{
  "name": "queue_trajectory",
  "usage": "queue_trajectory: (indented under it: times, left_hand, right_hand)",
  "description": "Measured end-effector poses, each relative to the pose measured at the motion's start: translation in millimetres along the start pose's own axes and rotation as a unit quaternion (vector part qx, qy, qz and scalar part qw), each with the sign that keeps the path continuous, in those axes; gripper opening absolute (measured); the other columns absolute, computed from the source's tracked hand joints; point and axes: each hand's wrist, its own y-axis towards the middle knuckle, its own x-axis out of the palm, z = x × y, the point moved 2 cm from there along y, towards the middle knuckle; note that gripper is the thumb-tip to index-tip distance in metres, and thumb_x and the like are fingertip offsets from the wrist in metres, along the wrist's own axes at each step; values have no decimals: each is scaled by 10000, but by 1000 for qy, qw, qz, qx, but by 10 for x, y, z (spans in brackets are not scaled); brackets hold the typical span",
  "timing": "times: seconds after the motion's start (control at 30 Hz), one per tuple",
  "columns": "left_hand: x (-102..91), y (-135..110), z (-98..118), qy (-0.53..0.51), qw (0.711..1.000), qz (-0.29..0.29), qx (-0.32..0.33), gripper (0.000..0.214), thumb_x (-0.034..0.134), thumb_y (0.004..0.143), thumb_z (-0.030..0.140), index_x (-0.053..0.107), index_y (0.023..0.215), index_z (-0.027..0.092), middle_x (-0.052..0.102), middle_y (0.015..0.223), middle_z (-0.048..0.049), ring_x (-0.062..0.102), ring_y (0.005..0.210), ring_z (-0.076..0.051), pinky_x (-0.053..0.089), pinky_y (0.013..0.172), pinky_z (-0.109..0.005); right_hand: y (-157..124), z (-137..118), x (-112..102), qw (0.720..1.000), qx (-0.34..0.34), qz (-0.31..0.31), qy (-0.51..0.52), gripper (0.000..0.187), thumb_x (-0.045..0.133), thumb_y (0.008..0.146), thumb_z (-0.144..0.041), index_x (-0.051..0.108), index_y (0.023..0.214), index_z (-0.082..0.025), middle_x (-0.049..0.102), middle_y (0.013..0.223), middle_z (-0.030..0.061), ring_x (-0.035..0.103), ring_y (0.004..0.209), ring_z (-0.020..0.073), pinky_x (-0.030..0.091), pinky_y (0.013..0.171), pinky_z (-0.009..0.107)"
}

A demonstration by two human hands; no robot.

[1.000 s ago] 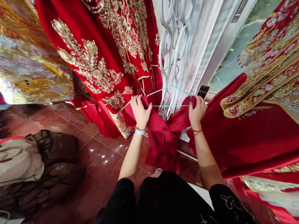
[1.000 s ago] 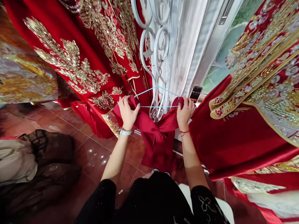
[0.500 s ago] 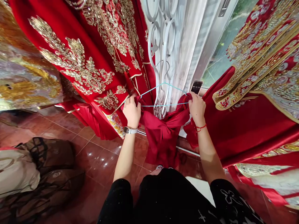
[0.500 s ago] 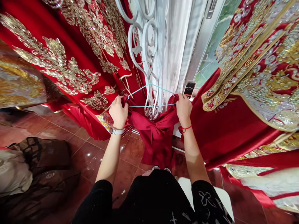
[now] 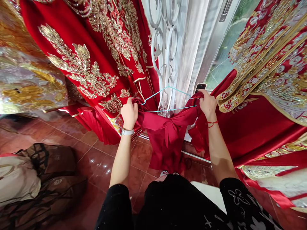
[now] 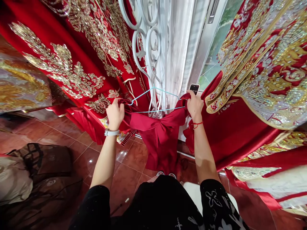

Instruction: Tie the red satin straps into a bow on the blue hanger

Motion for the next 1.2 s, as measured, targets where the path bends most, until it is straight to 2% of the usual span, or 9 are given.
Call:
queue_trajectory:
  times: [0.13,0.27,0.4,0.57,0.67,0.83,1.0,1.1,1.2]
  left_hand:
    - [9,126,-110,-105,993,37,-48,386,421,891,205,638,1208,160,730,989,-117,677,945,-276,478,907,-380]
    - [38,211,-182,-158,984,35,-78,323,478,855,220,686,1098,171,705,878,-75,665,888,-253,480,877,-360]
    - [75,105,-238,-163,977,68,-116,274,483,855,227,670,1050,178,696,876,-87,659,890,-270,474,887,-387]
    - [157,32,-347,-184,969,121,-111,267,457,858,198,612,1074,177,691,966,-112,653,929,-290,458,937,-421]
    - [278,154,-473,-231,958,118,-121,222,463,829,162,610,996,166,676,948,-106,640,933,-271,450,960,-405]
    - [470,336,-617,-325,931,95,-135,195,429,776,112,605,842,166,648,879,-64,601,882,-196,453,929,-321]
    - [491,309,-593,-354,925,75,-118,210,447,756,136,644,826,157,635,816,-29,558,760,-162,454,824,-279]
    - [478,276,-597,-358,923,65,-123,222,449,744,134,652,831,153,599,743,-8,499,656,-147,443,730,-264]
    - [457,232,-613,-350,929,62,-107,233,438,736,113,645,831,161,598,751,-9,498,663,-147,442,735,-263]
  right_hand:
    - [108,112,6,999,-9,-29,31,536,451,847,-110,624,1338,-238,730,1110,125,655,990,313,466,899,435]
    - [199,178,62,997,-22,-56,57,542,470,836,-121,620,1336,-264,719,1163,95,642,1034,309,474,913,433]
    - [141,117,122,998,-11,-20,55,589,417,835,-87,590,1378,-235,705,1151,126,637,1023,312,475,885,426]
    - [25,127,136,994,-71,-17,78,567,392,848,-95,609,1356,-220,675,1196,134,631,1040,299,484,863,393]
    - [53,235,90,989,-95,-39,105,499,421,861,-144,643,1301,-220,705,1167,104,635,1036,290,484,886,389]
    - [103,220,-32,992,-61,-74,80,414,421,889,-201,711,1183,-229,742,1120,80,650,988,276,462,849,357]
    - [112,46,-104,993,-73,-85,32,340,433,908,-283,760,976,-218,746,984,102,638,858,254,392,721,307]
    - [173,115,-66,995,-36,-77,46,346,410,893,-255,738,814,-181,722,835,102,599,753,224,336,658,292]
    - [218,267,2,994,-16,-59,86,349,390,871,-224,719,771,-165,696,752,85,547,688,201,312,628,286]
